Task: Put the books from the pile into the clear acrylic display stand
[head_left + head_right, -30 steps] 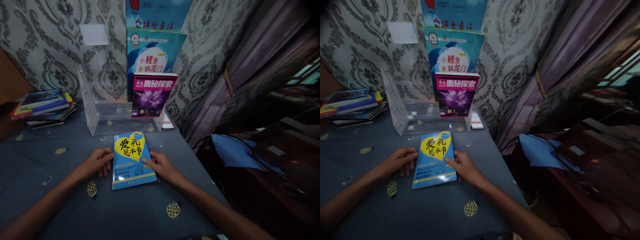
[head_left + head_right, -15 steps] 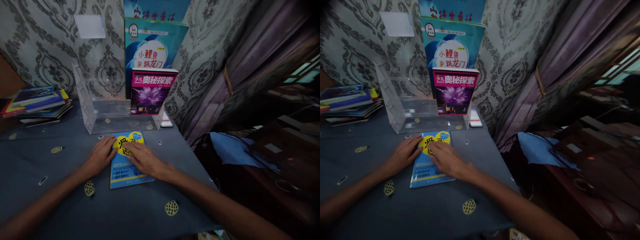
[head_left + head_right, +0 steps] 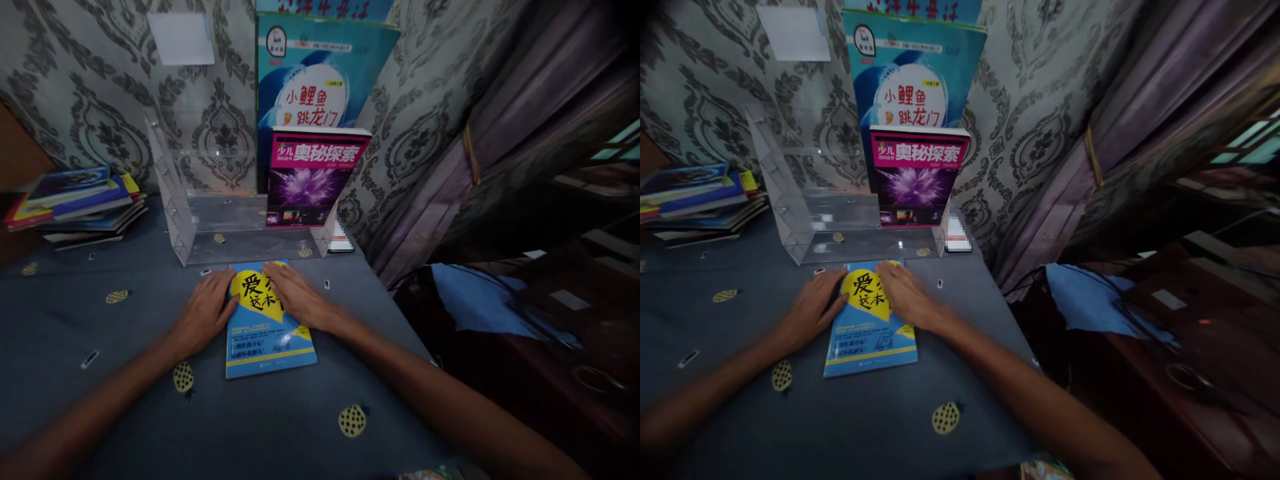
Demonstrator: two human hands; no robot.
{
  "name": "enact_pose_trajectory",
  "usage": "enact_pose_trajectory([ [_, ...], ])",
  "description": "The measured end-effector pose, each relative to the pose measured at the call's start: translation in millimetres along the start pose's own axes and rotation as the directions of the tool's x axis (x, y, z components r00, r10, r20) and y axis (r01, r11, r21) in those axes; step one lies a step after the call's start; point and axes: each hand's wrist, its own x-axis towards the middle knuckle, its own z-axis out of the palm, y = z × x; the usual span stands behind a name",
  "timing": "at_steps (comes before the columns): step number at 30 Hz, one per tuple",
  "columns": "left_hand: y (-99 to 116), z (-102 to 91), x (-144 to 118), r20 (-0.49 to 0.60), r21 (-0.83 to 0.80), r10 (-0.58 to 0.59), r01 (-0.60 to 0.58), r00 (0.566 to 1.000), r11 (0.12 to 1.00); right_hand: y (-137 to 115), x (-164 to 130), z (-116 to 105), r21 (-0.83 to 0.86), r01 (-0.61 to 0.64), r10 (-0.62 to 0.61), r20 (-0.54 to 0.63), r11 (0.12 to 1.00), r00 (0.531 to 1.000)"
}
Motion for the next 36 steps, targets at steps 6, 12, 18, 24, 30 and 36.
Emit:
enact_pose_trajectory([
  [6,-3,-0.4,1,0.01,0.045,0.035,-0.035,0.999,0.998,25,-13,-7,0.155,-0.047,0.06,-0.077,0.987,0.995],
  [12,-6,-4.9,4,0.025,0.065,0.082,-0.084,0.996,0.994,33,-9,-13,0.392,-0.054,0.127,-0.164,0.918,0.978],
  [18,-6,-5.5,14,0.09,0.013,0.104,-0.105,0.99,0.994,39,-5,-15,0.499,-0.076,0.186,-0.174,0.863,0.967],
  [24,-2,0.1,36,0.182,-0.015,0.159,-0.159,0.97,0.987,39,-3,-15,0.56,-0.087,0.216,-0.168,0.824,0.962],
  [30,14,-1.2,61,0.295,0.07,0.181,-0.211,0.938,0.975,38,-4,-16,0.541,-0.069,0.187,-0.167,0.838,0.968],
  [36,15,10.6,82,0.344,-0.071,0.229,-0.218,0.91,0.973,39,-4,-14,0.508,-0.073,0.175,-0.155,0.858,0.972],
])
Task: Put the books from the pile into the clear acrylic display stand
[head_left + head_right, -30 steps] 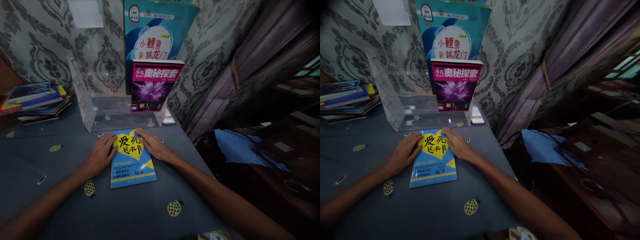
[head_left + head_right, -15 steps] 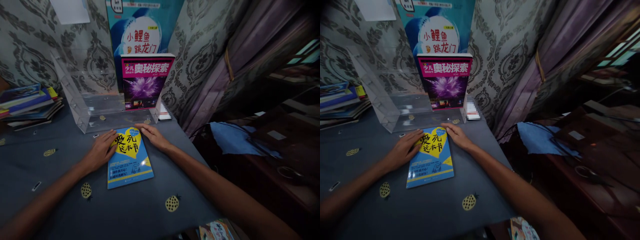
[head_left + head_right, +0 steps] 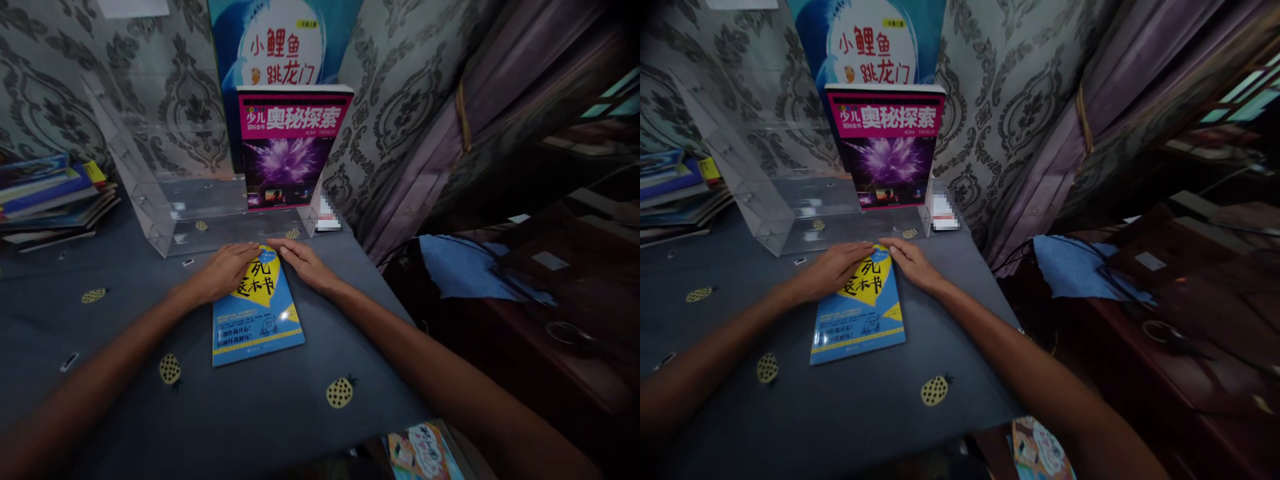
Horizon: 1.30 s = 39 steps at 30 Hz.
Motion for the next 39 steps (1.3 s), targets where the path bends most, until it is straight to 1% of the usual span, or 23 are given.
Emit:
enact_pose_trajectory([
  [5,-7,9.3,2,-0.036,-0.08,-0.008,0.005,0.999,0.997,2,0,0,-0.036,0.014,-0.014,0.006,0.999,1.0],
  [9,-8,12.0,-1,-0.053,-0.091,0.003,-0.008,0.999,0.996,1,1,0,-0.071,0.036,-0.035,0.011,0.997,0.999],
  [15,-6,10.6,-1,-0.059,-0.079,0.013,-0.018,0.998,0.997,0,0,0,-0.086,0.045,-0.044,0.008,0.995,0.999],
  [20,1,7.3,-3,-0.025,-0.045,0.035,-0.037,0.999,0.998,1,0,1,-0.082,0.049,-0.05,-0.004,0.995,0.999],
  [24,9,4.4,-6,0.021,-0.041,0.047,-0.046,0.999,0.998,-1,0,1,-0.068,0.042,-0.042,0.001,0.997,0.999],
  [28,16,1.5,-8,0.064,-0.06,0.098,-0.094,0.993,0.994,-2,0,0,-0.08,0.056,-0.056,0.003,0.995,0.998],
  [34,25,0.9,-10,0.071,-0.085,0.172,-0.166,0.983,0.982,-3,-1,0,-0.106,0.058,-0.058,0.005,0.993,0.998],
  [39,35,1.7,-14,0.051,-0.107,0.194,-0.188,0.98,0.976,-2,-1,1,-0.087,0.061,-0.062,-0.007,0.994,0.998],
])
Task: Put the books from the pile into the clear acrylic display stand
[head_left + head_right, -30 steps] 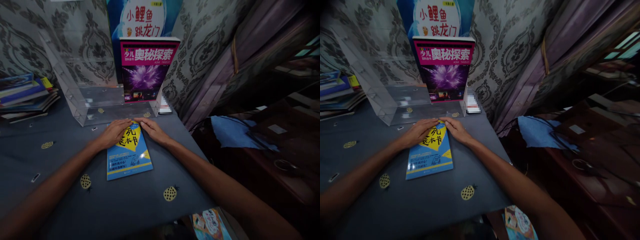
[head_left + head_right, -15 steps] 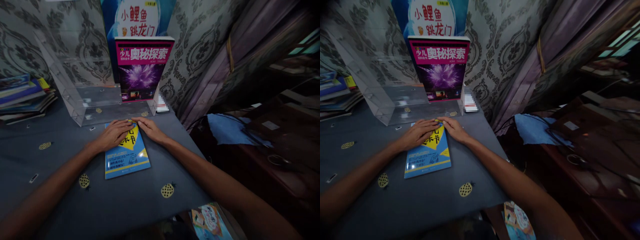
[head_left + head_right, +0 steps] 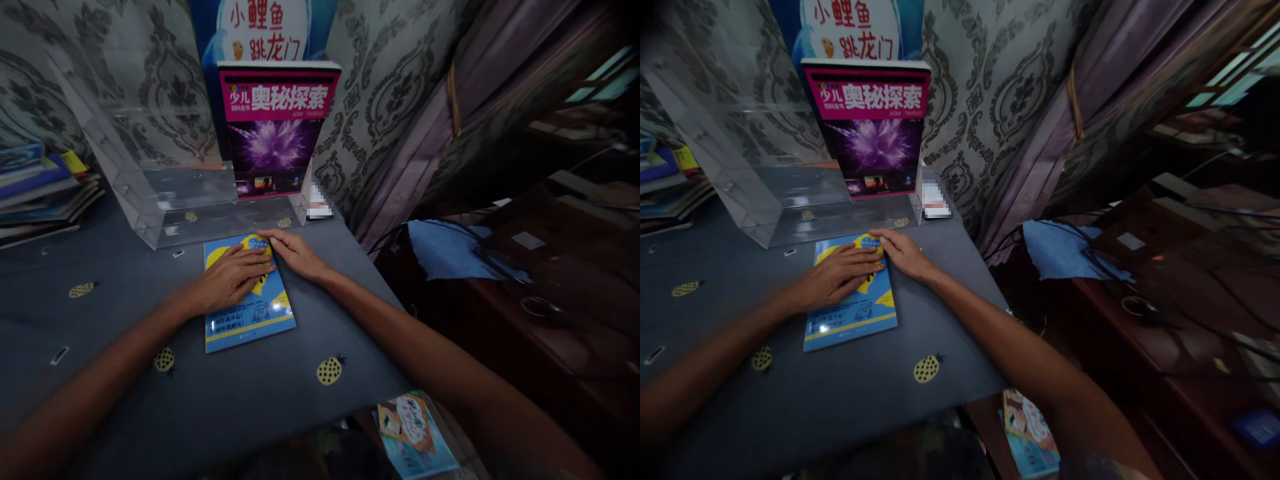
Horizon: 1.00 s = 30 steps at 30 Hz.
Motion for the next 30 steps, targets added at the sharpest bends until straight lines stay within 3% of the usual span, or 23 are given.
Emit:
enact_pose_trajectory([
  [10,24,1.9,-15,0.066,-0.046,0.054,-0.051,0.996,0.998,2,0,1,0.006,0.049,-0.049,0.004,0.999,0.999],
  [19,45,3.2,-32,0.05,-0.052,0.199,-0.196,0.979,0.979,0,-3,3,-0.057,0.082,-0.081,0.013,0.995,0.997],
  [25,48,2.3,-37,0.07,-0.1,0.218,-0.21,0.973,0.973,-7,-7,5,-0.177,0.059,-0.052,0.045,0.982,0.998],
  [30,46,0.3,-36,0.079,-0.179,0.198,-0.182,0.977,0.967,-13,-15,13,-0.326,0.124,-0.096,0.1,0.937,0.99],
])
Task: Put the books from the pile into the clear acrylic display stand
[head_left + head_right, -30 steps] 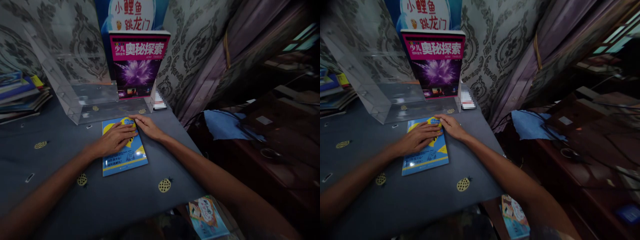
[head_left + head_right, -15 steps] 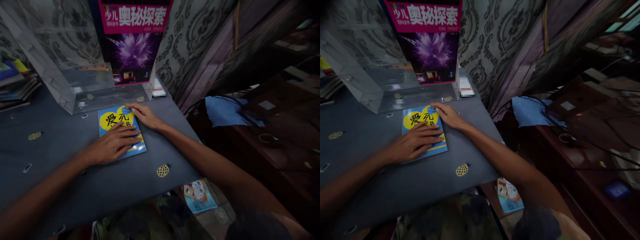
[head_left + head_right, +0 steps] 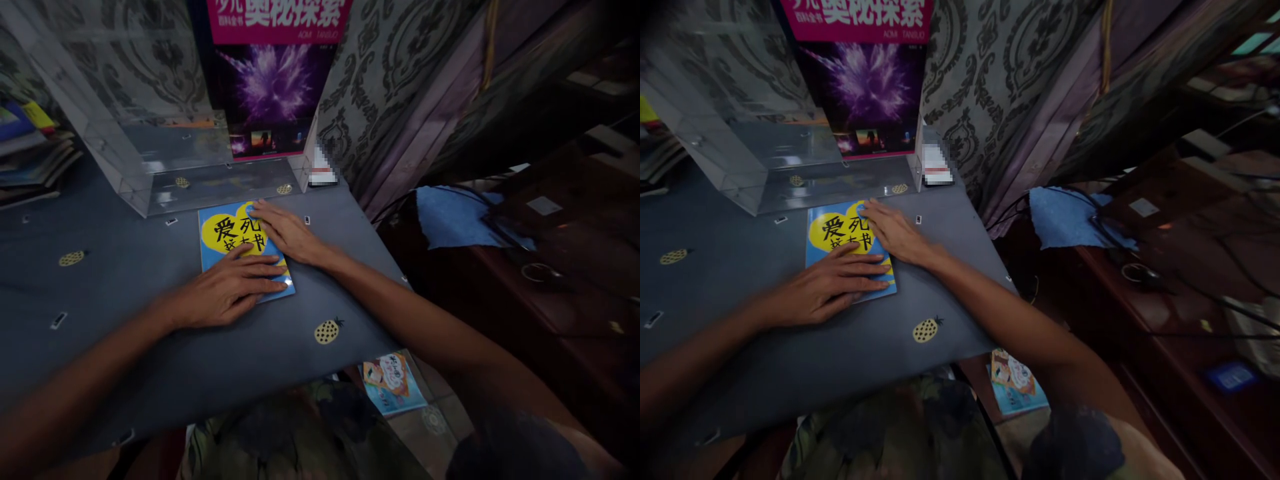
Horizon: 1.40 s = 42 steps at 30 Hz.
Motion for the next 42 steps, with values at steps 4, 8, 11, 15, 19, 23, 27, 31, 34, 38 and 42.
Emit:
enact_pose_trajectory([
  [4,-2,-1.1,0,-0.037,-0.08,-0.037,0.034,0.999,0.996,-8,-12,2,-0.05,-0.011,0.011,0.004,0.999,1.0],
  [8,-4,-0.5,1,-0.085,-0.164,-0.052,0.037,0.995,0.986,-22,-34,0,-0.088,-0.035,0.038,0.026,0.995,0.999],
  [11,-6,-0.9,2,-0.121,-0.229,-0.07,0.04,0.99,0.973,-36,-54,-1,-0.123,-0.063,0.07,0.049,0.99,0.996],
  [15,-10,-2.8,2,-0.194,-0.357,-0.132,0.055,0.972,0.932,-56,-78,-2,-0.173,-0.067,0.079,0.068,0.983,0.995],
  [19,-12,-4.7,3,-0.227,-0.53,-0.225,0.073,0.947,0.845,-75,-97,0,-0.229,-0.067,0.087,0.08,0.971,0.993],
  [23,-14,-5.9,3,-0.202,-0.646,-0.328,0.126,0.923,0.753,-95,-112,5,-0.309,-0.011,0.05,0.119,0.951,0.992],
  [27,-16,-6.6,3,-0.21,-0.707,-0.408,0.15,0.889,0.691,-121,-117,12,-0.35,0.082,-0.018,0.182,0.933,0.983],
  [31,-15,-6.7,2,-0.215,-0.706,-0.425,0.16,0.88,0.689,-147,-106,25,-0.323,0.171,-0.083,0.267,0.931,0.96],
  [34,-14,-7.2,1,-0.204,-0.69,-0.415,0.17,0.886,0.703,-160,-91,40,-0.268,0.225,-0.135,0.315,0.937,0.939],
  [38,-14,-8.1,0,-0.185,-0.686,-0.395,0.169,0.9,0.708,-163,-80,52,-0.2,0.279,-0.201,0.34,0.939,0.919],
  [42,-14,-8.5,0,-0.171,-0.676,-0.379,0.172,0.909,0.716,-158,-86,44,-0.207,0.267,-0.19,0.329,0.941,0.925],
])
